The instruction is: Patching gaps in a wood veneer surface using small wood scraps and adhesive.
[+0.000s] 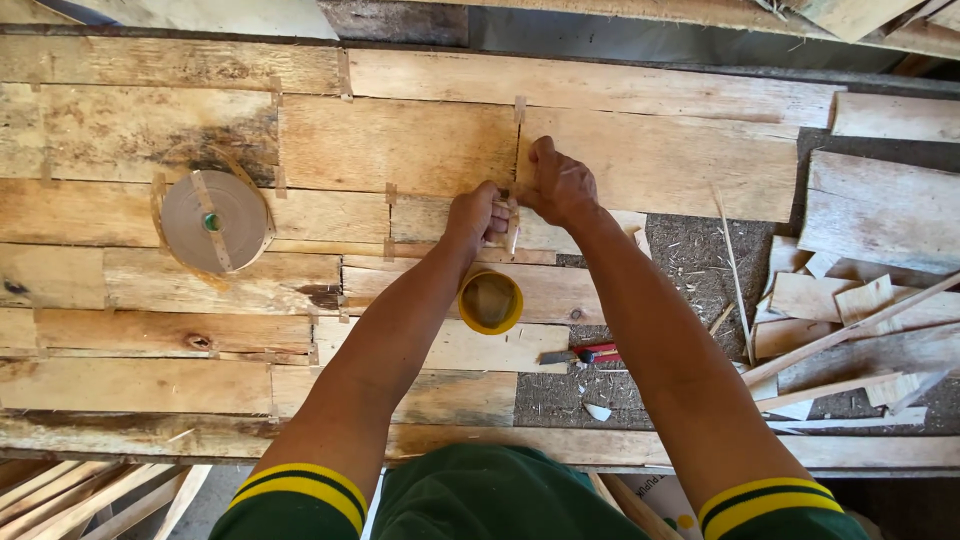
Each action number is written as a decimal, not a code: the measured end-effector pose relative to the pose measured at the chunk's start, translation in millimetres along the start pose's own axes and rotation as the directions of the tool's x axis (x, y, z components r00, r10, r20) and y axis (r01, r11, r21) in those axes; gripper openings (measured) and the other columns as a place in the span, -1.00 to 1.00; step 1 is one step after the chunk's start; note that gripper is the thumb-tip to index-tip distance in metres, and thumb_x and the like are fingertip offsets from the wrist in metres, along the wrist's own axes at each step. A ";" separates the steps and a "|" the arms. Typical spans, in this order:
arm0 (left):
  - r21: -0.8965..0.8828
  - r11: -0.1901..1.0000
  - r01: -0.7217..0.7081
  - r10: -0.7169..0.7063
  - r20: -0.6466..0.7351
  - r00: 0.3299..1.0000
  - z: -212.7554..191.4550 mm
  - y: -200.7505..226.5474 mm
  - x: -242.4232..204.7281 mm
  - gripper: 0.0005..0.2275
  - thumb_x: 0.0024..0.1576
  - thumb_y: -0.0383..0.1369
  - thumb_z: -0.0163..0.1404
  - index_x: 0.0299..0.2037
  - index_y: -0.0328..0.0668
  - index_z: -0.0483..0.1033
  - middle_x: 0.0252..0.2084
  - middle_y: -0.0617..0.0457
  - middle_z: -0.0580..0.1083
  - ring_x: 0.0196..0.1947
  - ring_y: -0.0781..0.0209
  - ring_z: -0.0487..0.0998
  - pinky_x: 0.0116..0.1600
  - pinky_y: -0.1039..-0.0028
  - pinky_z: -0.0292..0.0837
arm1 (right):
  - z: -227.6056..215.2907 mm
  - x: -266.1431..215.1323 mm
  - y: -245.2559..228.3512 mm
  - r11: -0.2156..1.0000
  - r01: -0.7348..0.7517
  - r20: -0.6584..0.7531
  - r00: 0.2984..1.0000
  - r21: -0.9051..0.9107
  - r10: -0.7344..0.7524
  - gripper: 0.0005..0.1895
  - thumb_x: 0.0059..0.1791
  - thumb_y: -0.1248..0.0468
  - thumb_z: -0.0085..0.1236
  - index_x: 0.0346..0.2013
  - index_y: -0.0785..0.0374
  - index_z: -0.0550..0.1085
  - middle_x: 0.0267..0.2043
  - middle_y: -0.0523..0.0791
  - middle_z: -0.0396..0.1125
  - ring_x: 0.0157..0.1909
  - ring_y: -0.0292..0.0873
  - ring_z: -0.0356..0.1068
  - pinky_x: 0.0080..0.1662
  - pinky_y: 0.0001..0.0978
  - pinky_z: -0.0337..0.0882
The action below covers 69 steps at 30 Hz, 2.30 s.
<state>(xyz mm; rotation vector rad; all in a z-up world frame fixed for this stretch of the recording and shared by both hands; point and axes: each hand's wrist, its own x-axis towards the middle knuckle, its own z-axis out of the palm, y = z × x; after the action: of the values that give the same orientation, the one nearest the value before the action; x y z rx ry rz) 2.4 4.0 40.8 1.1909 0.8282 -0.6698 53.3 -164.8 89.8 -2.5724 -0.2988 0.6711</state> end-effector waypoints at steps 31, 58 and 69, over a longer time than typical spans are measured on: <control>0.144 0.989 0.030 -0.029 -0.011 1.000 -7.4 -22.6 36.7 -0.86 -0.06 -0.54 0.29 -0.36 -0.42 0.61 -0.37 -0.19 0.65 -0.53 0.24 0.60 -0.56 0.52 0.22 | 11.2 -27.1 10.4 0.973 0.158 -0.182 0.975 0.170 -0.127 -0.40 -0.16 0.34 0.37 0.10 0.21 0.29 -0.03 0.02 0.35 -0.07 0.09 0.41 -0.05 -0.08 0.41; 0.333 0.938 0.093 -0.075 -0.067 0.995 -2.2 1.4 3.0 -0.80 -0.02 -0.33 0.36 -0.37 -0.30 0.65 -0.39 -0.02 0.63 -0.63 0.41 0.18 -0.55 0.58 0.15 | 62.9 -283.8 91.8 0.937 0.194 -0.052 0.975 -0.290 -0.218 -0.70 -0.05 0.08 0.25 -0.15 0.19 0.55 -0.12 -0.03 0.44 -0.16 -0.07 0.44 -0.08 -0.16 0.49; 0.271 0.959 0.084 -0.079 -0.030 0.996 -7.0 -7.6 13.2 -0.91 0.00 -0.48 0.30 -0.33 -0.24 0.67 -0.35 0.00 0.68 -0.59 0.41 0.35 -0.47 0.57 0.29 | 27.1 -263.6 114.1 0.931 0.293 -0.234 0.910 -0.220 -0.342 -0.83 0.04 0.23 0.11 -0.17 0.27 0.51 -0.19 0.02 0.48 -0.25 -0.05 0.44 -0.20 -0.14 0.49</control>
<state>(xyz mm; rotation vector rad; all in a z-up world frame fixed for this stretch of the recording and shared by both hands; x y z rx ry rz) 2.0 8.6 24.7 1.4175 0.8222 -0.8623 -176.1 -337.1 120.6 -2.6539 -0.6980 0.1778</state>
